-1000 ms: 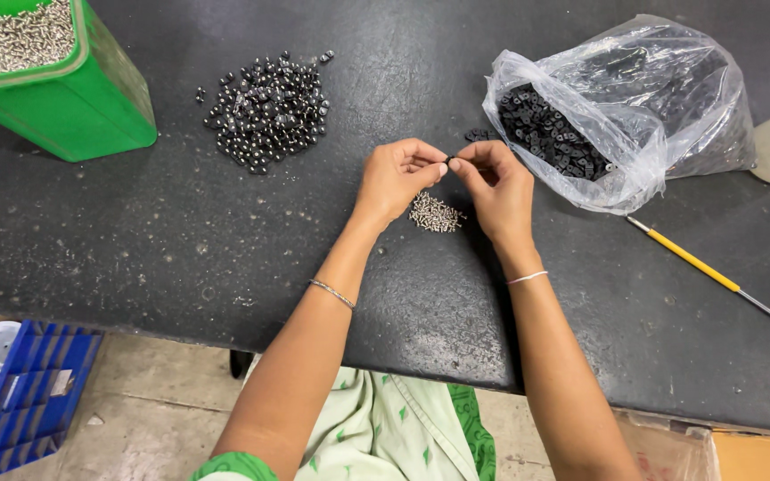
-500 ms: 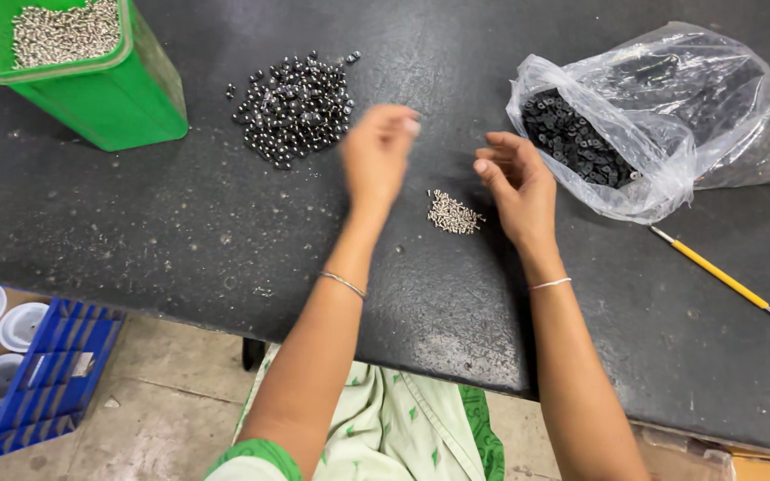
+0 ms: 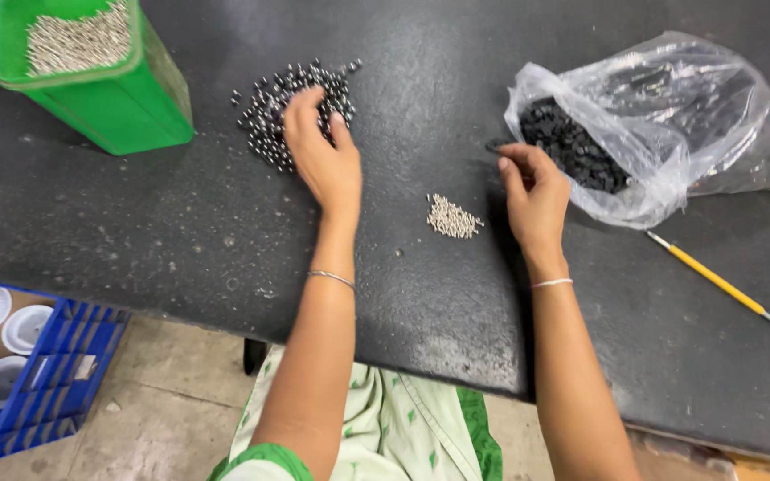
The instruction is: The person picks small metal screws and black plastic fastener bodies from piles on a workbench, inserts each screw into a plastic part by hand, and places the completed assembly into a growing pile, repeating the cycle continuously.
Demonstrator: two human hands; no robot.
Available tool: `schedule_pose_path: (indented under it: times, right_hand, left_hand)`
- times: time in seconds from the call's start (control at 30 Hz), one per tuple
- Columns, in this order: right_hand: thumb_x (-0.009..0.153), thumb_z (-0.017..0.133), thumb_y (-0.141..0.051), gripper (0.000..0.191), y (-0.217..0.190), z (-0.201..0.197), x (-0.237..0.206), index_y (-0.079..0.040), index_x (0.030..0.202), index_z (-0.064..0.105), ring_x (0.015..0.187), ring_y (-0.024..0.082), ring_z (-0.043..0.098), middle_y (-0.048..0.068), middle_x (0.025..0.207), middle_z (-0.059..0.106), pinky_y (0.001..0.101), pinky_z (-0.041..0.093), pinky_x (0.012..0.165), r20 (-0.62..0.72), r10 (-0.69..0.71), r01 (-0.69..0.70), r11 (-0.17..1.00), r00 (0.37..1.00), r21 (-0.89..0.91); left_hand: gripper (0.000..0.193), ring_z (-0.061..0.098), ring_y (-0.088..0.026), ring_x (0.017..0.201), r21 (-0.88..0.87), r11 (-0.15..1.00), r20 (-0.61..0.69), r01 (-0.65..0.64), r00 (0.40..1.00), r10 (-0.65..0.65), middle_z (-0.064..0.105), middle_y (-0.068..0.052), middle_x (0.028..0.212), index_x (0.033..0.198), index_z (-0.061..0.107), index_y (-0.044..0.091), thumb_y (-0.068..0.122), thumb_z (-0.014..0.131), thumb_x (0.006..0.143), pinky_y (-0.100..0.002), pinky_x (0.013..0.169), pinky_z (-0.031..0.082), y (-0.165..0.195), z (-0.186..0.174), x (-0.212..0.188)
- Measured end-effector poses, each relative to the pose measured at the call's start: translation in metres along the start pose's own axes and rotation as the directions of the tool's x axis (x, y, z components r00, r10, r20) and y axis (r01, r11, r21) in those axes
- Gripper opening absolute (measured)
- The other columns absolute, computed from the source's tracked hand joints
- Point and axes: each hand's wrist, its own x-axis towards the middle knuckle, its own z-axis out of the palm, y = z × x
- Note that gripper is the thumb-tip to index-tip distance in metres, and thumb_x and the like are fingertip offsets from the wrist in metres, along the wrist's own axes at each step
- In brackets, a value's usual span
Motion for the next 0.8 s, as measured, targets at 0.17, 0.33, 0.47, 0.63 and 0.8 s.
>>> schedule_pose_path:
  times: [0.17, 0.33, 0.47, 0.63, 0.8]
  right_hand:
    - [0.100, 0.069, -0.004, 0.012, -0.003, -0.006, 0.002, -0.002, 0.111, 0.073, 0.081, 0.013, 0.068, 0.009, 0.099, 0.074, 0.0268, 0.053, 0.076, 0.021, -0.115, 0.117, 0.991, 0.993, -0.064]
    - [0.099, 0.068, -0.005, 0.013, -0.005, -0.029, 0.001, -0.003, 0.110, 0.074, 0.077, 0.016, 0.067, 0.009, 0.095, 0.073, 0.0281, 0.052, 0.073, 0.016, -0.042, 0.043, 0.997, 0.999, -0.060]
    - [0.098, 0.070, -0.006, 0.012, 0.000, -0.037, 0.008, -0.003, 0.109, 0.073, 0.078, 0.017, 0.068, 0.010, 0.097, 0.073, 0.0290, 0.052, 0.073, 0.020, -0.114, 0.115, 0.992, 0.993, -0.052]
    - [0.097, 0.070, -0.006, 0.013, 0.011, -0.044, 0.005, -0.003, 0.108, 0.073, 0.078, 0.016, 0.070, 0.009, 0.096, 0.074, 0.0287, 0.053, 0.073, 0.055, -0.087, 0.090, 0.995, 0.995, -0.041]
    - [0.098, 0.070, -0.005, 0.012, 0.011, -0.044, -0.008, -0.003, 0.109, 0.074, 0.075, 0.015, 0.069, 0.009, 0.096, 0.074, 0.0287, 0.053, 0.072, 0.038, -0.092, 0.093, 0.996, 0.995, -0.012]
  left_hand:
    - [0.051, 0.043, -0.034, 0.144, 0.267, 0.939, 0.387, -0.217, 0.917, 0.102, 0.051, -0.017, 0.150, 0.136, 0.058, 0.002, 0.021, 0.071, 0.091, -0.047, 0.121, 0.031, 0.045, 0.052, 0.019]
    - [0.078, 0.009, -0.026, 0.157, 0.554, 0.588, 0.788, -0.589, 0.600, -0.142, 0.023, -0.009, 0.168, 0.157, 0.033, 0.002, 0.059, 0.036, 0.103, -0.052, 0.125, -0.001, 0.050, 0.097, 0.064]
    - [0.085, 0.006, -0.025, 0.156, 0.629, 0.495, 0.763, -0.599, 0.596, -0.249, 0.020, -0.011, 0.168, 0.159, 0.022, 0.004, 0.065, 0.026, 0.100, -0.053, 0.122, -0.007, 0.042, 0.094, 0.076]
    - [0.096, 0.006, -0.030, 0.157, 0.731, 0.454, 0.673, -0.510, 0.650, -0.354, 0.019, -0.020, 0.167, 0.158, 0.021, -0.005, 0.071, 0.025, 0.100, -0.055, 0.123, -0.007, 0.048, 0.082, 0.070]
    - [0.099, 0.012, -0.045, 0.154, 0.758, 0.454, 0.645, -0.468, 0.644, -0.412, 0.019, -0.031, 0.165, 0.156, 0.024, -0.008, 0.074, 0.026, 0.101, -0.055, 0.122, -0.003, 0.051, 0.057, 0.062]
